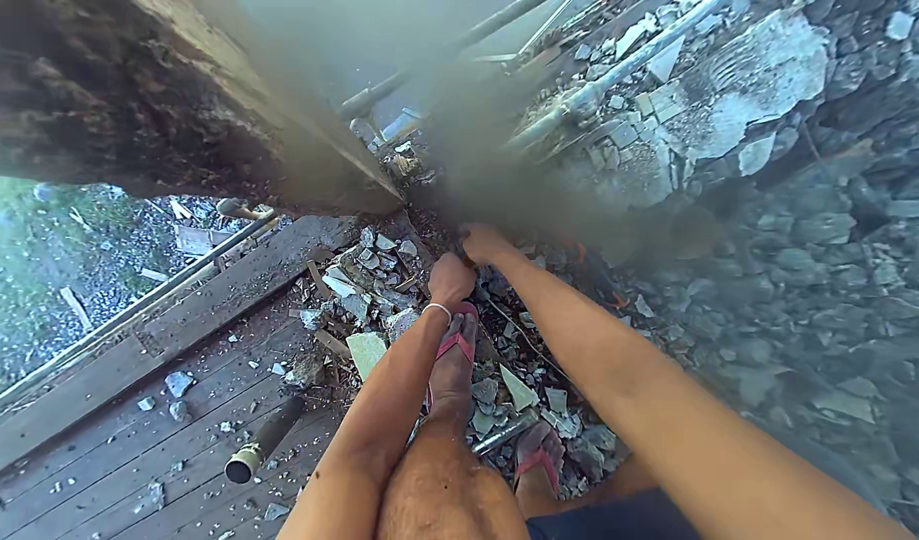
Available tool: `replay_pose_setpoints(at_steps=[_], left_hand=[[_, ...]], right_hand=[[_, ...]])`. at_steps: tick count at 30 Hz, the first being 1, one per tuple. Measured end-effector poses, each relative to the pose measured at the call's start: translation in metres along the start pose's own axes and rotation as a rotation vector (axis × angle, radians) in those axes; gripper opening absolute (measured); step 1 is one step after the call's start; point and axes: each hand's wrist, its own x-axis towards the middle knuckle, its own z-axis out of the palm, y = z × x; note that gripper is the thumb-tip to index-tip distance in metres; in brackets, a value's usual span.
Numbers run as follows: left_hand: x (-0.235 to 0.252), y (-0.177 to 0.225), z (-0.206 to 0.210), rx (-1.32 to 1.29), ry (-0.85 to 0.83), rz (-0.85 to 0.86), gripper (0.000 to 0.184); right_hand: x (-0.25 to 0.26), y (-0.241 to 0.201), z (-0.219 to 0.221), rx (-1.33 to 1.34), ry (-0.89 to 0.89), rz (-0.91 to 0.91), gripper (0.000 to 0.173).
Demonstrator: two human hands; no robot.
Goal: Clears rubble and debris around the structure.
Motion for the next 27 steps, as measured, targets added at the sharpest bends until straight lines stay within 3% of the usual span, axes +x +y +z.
replay_pose_setpoints(at_steps=[7,19,24,27], left_hand=[[-0.012,-0.004,-0.008,-0.085,-0.050,0.013,0.032],[-0.012,-0.017,-0.018,-0.260,-0.140,0.081,0.034],[0.004,-0.023,-0.013,-0.184,-0.100,0.141,0.032],[-0.006,-0.022,-0.017,-0.083,-0.062,0.144,0.028]], right_hand=[[0.008,0.001,-0.009,0.211,-0.155,0.144,0.043],[0.026,0.002,-0.024,0.287,-0.271,0.244,0.032],[0.037,0.018,-0.021,0.252,-0.273,0.081,0.036],[0.035,0.018,-0.019,0.248,-0.230,0.075,0.035]])
